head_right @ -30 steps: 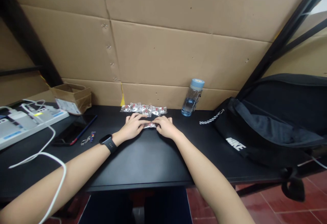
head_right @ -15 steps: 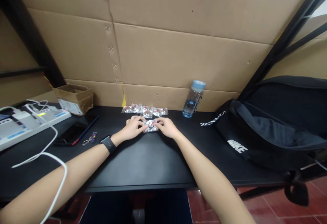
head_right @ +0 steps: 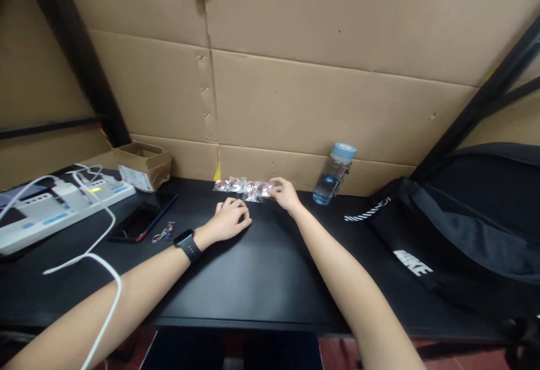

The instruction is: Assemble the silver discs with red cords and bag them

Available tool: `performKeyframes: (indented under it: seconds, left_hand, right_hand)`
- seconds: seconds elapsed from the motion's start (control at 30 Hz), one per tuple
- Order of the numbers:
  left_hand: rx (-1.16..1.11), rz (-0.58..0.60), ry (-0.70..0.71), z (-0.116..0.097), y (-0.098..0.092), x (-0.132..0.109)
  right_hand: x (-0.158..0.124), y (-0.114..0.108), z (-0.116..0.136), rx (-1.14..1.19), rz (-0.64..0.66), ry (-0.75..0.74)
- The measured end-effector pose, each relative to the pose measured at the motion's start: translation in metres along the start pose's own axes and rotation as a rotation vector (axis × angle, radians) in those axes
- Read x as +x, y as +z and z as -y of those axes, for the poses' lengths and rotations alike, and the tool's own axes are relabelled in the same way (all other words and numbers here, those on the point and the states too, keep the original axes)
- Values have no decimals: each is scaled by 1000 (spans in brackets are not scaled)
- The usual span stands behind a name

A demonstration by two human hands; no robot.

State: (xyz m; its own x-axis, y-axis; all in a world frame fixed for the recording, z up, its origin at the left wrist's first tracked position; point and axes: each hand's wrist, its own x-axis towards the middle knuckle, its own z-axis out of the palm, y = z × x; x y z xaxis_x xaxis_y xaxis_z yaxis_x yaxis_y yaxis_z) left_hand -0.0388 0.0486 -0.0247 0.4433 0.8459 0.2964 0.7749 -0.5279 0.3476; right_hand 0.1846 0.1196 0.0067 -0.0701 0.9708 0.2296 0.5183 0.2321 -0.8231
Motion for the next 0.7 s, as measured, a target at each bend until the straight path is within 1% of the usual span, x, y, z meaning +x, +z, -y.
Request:
performKeyframes:
  seconds: [0.1, 0.2, 0.27, 0.33, 0.37, 0.4, 0.43, 0.47, 0.5, 0.57, 0.6, 0.63, 0.67, 0.7]
  left_hand:
    - [6, -7, 24, -6, -2, -4]
    - [15, 1, 43, -10, -3, -6]
    - [21, 3, 64, -10, -4, -7]
    - [27, 1, 85, -9, -4, -6]
    - [28, 3, 92, -8, -4, -6]
    - [28, 6, 98, -7, -4, -6]
    - [26, 12, 102, -6, -4, -6]
    - [21, 21, 105, -4, -3, -5]
    - [17, 33, 103, -3, -4, -5]
    - [7, 71, 97, 0, -4, -4]
    - [2, 95, 99, 1, -5, -4]
    - [-4, 113, 102, 2, -6, -3]
    - [-11, 119, 106, 3, -6, -3]
    - [-18, 117, 109, 3, -7, -4]
  right_hand:
    - [27, 13, 11, -155, -30, 91]
    - [40, 23, 17, -270, -72, 122]
    - [42, 25, 18, -395, -104, 117]
    - [39, 25, 20, -578, -144, 81]
    - [34, 24, 23, -629, -172, 54]
    - [27, 24, 28, -630, -197, 15]
    - [17, 24, 35, -574, -206, -43]
    - [3, 24, 44, -468, -188, -125]
    - [-14, 24, 57, -319, -125, -227]
    - [-57, 24, 87, 19, 97, -431]
    - [-81, 23, 105, 174, 222, -508]
    - [-107, 22, 122, 306, 319, -581]
    - [-132, 21, 138, 402, 371, -642]
    - [-158, 20, 150, 421, 442, -682]
